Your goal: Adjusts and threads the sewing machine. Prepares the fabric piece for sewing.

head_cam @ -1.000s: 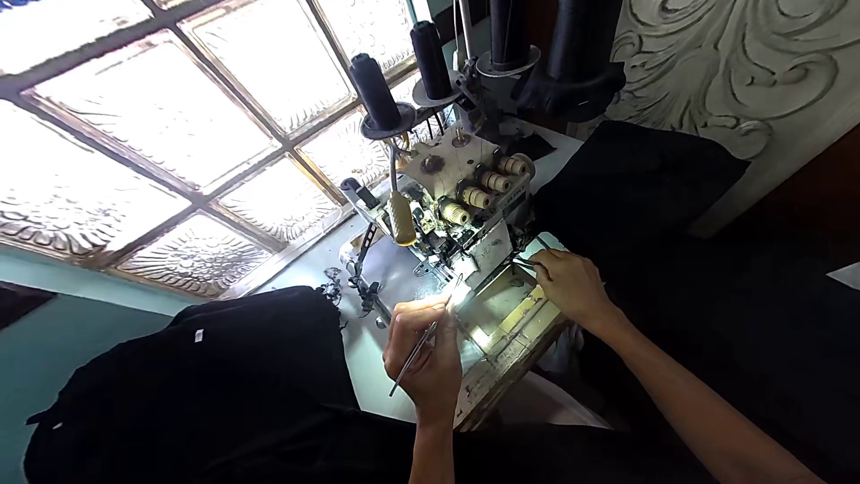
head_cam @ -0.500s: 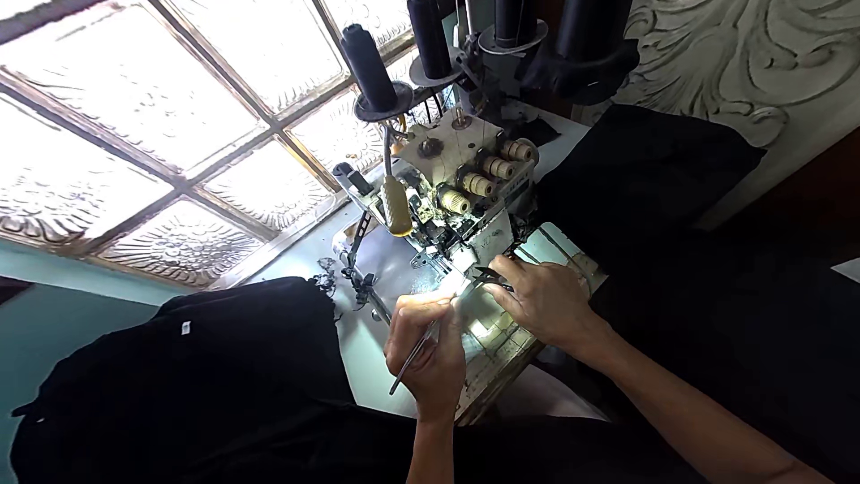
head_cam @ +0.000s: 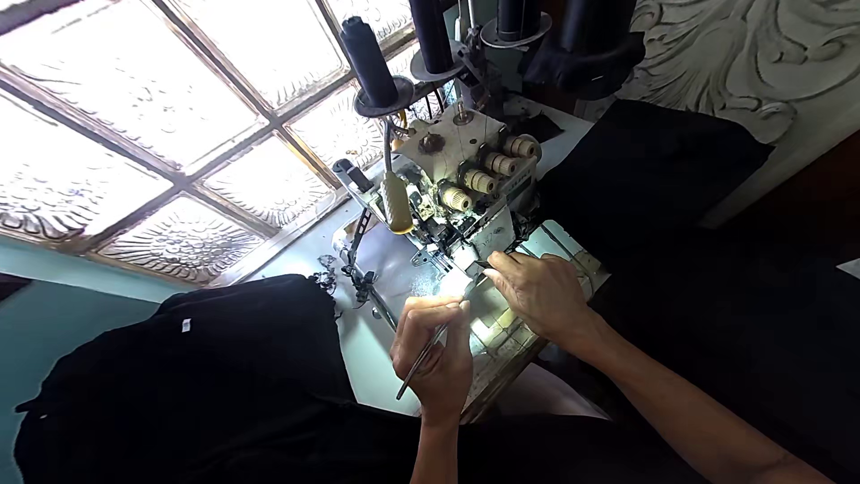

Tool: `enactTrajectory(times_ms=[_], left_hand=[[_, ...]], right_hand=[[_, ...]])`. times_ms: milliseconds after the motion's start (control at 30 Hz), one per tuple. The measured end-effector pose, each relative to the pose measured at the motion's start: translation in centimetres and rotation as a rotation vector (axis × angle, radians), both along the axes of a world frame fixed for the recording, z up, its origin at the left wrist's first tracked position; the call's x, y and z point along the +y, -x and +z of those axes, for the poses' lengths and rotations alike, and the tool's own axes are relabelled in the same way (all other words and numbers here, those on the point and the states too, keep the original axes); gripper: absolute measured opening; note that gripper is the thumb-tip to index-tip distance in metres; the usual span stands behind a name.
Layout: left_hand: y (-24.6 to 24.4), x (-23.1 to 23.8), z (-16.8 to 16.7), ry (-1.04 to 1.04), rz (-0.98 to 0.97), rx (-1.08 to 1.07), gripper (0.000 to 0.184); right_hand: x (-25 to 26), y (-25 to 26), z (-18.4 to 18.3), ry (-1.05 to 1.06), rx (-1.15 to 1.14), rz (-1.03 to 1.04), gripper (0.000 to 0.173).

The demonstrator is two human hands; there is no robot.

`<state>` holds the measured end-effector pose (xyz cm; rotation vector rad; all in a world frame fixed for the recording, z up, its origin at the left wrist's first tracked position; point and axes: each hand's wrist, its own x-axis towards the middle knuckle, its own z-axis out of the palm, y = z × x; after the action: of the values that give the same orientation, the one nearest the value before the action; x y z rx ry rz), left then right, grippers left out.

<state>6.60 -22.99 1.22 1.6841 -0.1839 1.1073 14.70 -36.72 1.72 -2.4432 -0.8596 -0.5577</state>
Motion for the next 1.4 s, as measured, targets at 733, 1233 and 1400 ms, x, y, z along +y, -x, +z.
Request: enactTrajectory(times_ms=[733,1233,1400], left_hand=[[1.3,-0.7,0.7,0.021,0.172,-0.14,0.01],[1.1,-1.3,0.8,-0.005,0.195,-0.139,0.009],[1.1,-1.2,1.0,-0.005,0.201,-0.158,0.011]], right_hand=[[1.4,0.2,-0.1,-0.115,-0.319,0.096,0.022],[1.6,0.4,-0.1,-0.112,-0.289,0.049,0.023],[1.6,0.4,-0.3,-0.115,-0.271,-0.002,0.023]])
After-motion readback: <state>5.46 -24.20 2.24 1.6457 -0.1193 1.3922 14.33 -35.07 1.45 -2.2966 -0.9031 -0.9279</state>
